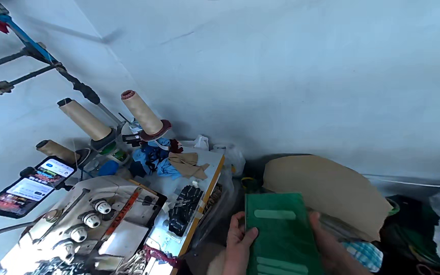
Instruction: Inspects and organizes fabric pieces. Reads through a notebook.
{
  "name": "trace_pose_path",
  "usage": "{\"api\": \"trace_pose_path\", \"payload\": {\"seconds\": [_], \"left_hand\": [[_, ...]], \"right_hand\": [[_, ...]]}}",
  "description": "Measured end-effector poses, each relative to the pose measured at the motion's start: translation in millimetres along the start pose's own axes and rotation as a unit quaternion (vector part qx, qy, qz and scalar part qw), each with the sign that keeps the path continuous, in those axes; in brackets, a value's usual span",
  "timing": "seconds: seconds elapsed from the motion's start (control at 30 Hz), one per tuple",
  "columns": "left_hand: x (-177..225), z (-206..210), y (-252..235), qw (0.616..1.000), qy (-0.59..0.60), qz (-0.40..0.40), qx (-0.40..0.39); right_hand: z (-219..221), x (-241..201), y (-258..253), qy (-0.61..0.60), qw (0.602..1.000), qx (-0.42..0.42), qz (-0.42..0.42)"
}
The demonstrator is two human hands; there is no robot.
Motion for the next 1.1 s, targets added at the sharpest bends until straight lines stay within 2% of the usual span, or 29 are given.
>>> {"api": "trace_pose_path", "payload": {"seconds": [0.07, 0.1, 0.17, 0.23, 0.33, 0.4, 0.5, 0.57, 0.67, 0.73, 0.83, 1.1], "left_hand": [[2, -3, 1, 0.991, -0.089, 0.059, 0.078], [6, -2, 3, 0.978, -0.166, 0.088, 0.093], [17, 9, 10, 0.954, -0.269, 0.111, 0.077], [30, 20, 16, 0.952, -0.287, 0.100, 0.046], [40, 29, 16, 0.964, -0.262, 0.035, 0.018], [43, 25, 16, 0.974, -0.226, 0.024, 0.025], [52, 13, 13, 0.988, -0.129, 0.083, 0.036], [60, 7, 12, 0.995, -0.039, 0.087, 0.036], [76, -2, 16, 0.995, 0.026, 0.087, 0.042], [86, -14, 20, 0.993, 0.034, 0.090, 0.071], [92, -31, 25, 0.987, 0.049, 0.100, 0.114], [94, -33, 30, 0.982, 0.030, 0.159, 0.100]], "right_hand": [[9, 31, 4, -0.037, 0.999, -0.027, 0.023], [13, 37, 3, -0.029, 0.999, -0.002, 0.037], [20, 38, 1, 0.016, 0.997, 0.062, 0.054], [33, 30, -4, 0.108, 0.991, 0.055, 0.048], [54, 21, -12, 0.209, 0.977, 0.000, 0.051], [59, 16, -10, 0.238, 0.970, -0.023, 0.053], [38, 5, 2, 0.115, 0.993, -0.016, -0.003], [27, -3, 4, 0.040, 0.998, -0.036, -0.011], [13, -6, -6, -0.025, 0.999, -0.024, -0.021], [4, -4, -12, -0.037, 0.999, 0.027, -0.003], [-7, -4, -15, -0.031, 0.997, 0.075, 0.011], [-10, -18, -22, 0.041, 0.993, 0.105, -0.021]]}}
Point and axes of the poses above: each hand's wrist, its own y-axis away from the middle knuckle, its own z-axis out of the palm, x = y × z, the point moved 7 cm from there along -y, towards the middle knuckle, and after that the axes turned 4 degrees about z, right-handed, at the moved point
